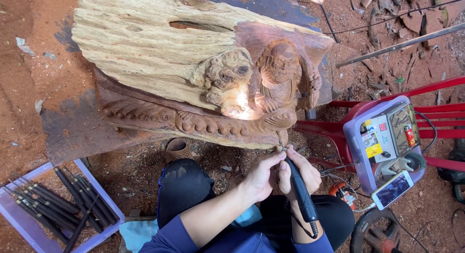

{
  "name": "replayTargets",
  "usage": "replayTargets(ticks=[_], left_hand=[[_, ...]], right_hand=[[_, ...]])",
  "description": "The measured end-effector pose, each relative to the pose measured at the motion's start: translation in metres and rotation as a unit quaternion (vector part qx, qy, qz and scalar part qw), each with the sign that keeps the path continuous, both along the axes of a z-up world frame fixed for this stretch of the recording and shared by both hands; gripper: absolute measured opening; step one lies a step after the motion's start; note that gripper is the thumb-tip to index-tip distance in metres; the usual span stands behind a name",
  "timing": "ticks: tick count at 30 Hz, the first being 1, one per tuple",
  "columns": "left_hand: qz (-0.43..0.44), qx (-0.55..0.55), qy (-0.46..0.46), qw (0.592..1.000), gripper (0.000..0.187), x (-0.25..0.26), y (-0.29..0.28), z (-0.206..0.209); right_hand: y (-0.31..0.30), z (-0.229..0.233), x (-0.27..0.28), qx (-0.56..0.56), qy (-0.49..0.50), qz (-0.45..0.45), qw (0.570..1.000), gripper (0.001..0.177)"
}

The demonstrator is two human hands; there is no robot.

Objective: Carving intricate details into a wooden sculpture using a handheld electric rotary tool.

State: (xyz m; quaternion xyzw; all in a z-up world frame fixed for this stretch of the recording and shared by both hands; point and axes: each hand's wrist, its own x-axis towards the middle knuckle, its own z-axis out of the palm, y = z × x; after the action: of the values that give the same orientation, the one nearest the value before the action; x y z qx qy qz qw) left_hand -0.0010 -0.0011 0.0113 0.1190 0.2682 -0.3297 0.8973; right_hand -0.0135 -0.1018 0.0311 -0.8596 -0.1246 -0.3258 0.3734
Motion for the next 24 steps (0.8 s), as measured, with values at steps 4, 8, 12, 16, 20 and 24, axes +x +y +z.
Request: replayTargets(ticks=[4, 8, 12, 16, 20, 24], left_hand=[[0.000, 0.013, -0.010, 1.000, 0.018, -0.002, -0.001, 0.007], [-0.012, 0.032, -0.057, 0.998, 0.014, -0.003, 0.009, 0.035], [0.009, 0.034, -0.069, 0.997, 0.016, -0.004, 0.005, 0.029], [0.014, 0.033, -0.048, 0.998, 0.014, -0.009, -0.005, 0.009], [0.004, 0.022, -0.082, 0.996, 0.016, -0.009, -0.003, 0.025], [-0.009, -0.004, -0.118, 0.993, 0.018, -0.023, -0.032, 0.006]], right_hand=[[-0.004, 0.003, -0.003, 0.005, -0.003, 0.007, 1.000, 0.021], [-0.017, -0.002, -0.012, 0.055, 0.005, 0.007, 0.998, 0.024], [-0.015, 0.000, -0.007, 0.106, 0.022, 0.012, 0.994, 0.023], [-0.002, 0.005, 0.001, 0.124, 0.033, 0.018, 0.992, 0.019], [-0.006, 0.008, -0.008, 0.193, 0.060, -0.014, 0.979, 0.023], [-0.027, 0.009, -0.005, 0.322, 0.054, 0.009, 0.945, 0.022]])
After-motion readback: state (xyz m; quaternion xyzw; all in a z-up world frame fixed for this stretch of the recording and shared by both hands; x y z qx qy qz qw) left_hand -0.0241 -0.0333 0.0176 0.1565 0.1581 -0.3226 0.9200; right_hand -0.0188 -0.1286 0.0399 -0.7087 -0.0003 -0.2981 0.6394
